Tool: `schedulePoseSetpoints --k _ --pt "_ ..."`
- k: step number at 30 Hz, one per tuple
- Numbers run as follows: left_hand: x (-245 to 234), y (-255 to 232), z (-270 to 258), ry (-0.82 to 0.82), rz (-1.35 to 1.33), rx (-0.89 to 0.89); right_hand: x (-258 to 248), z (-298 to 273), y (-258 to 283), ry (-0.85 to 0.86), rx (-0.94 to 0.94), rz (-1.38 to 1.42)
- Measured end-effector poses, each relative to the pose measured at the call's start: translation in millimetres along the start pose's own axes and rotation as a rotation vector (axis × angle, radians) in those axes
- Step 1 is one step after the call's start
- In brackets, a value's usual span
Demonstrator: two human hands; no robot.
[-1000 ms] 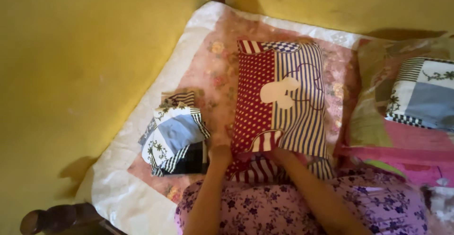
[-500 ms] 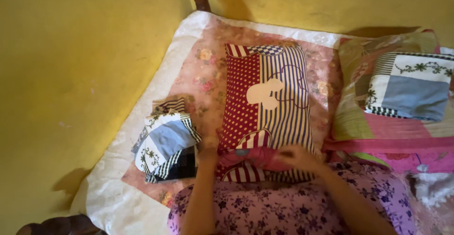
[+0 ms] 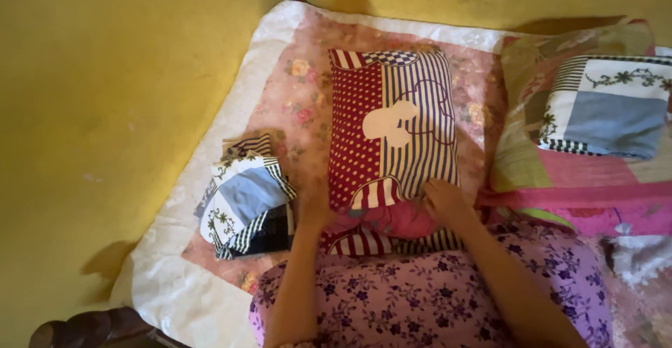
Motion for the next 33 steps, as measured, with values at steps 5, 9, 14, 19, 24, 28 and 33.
schedulePoseSetpoints --k 5,9,14,19,24,28,33 --pt "-66.8 -108.5 -15.7 -0.115 -0.237 0.298 29.4 -29.4 -36.9 0.172 0.195 0.109" --pt "-9.3 -100.5 -8.7 0.348 -0.016 0.160 62.4 -45.0 -49.6 0.440 0.268 0.100" --pt "24.7 -47.4 -26.6 0.651 0.115 -0.193 99.5 -82.8 -50.9 0.902 0.426 0.134" --pt "57.9 -10.7 -45.9 0.684 0.340 -0.309 90.7 -81.4 -49.6 0.823 0.332 0.018" --pt "75.1 5.2 -56.3 0.745 0.376 -0.359 63.3 -100.0 -69.7 0.981 0.423 0.277" --pt "60.1 1.9 -58.9 0.683 0.381 -0.378 63.5 -94.9 -71.3 0.944 0.391 0.390" --pt "87.9 -2.1 -60.9 0.900 0.208 -0.236 70.0 -82.0 -39.0 0.877 0.207 0.573"
Point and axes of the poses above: each hand's wrist, its own z-axis towards the middle knuckle, its own x-axis out of the palm, y = z × x, the point moved 10 cm from there along z, towards the middle knuckle, and after that the axes turned 7 degrees about -x, right-handed, at the moved point
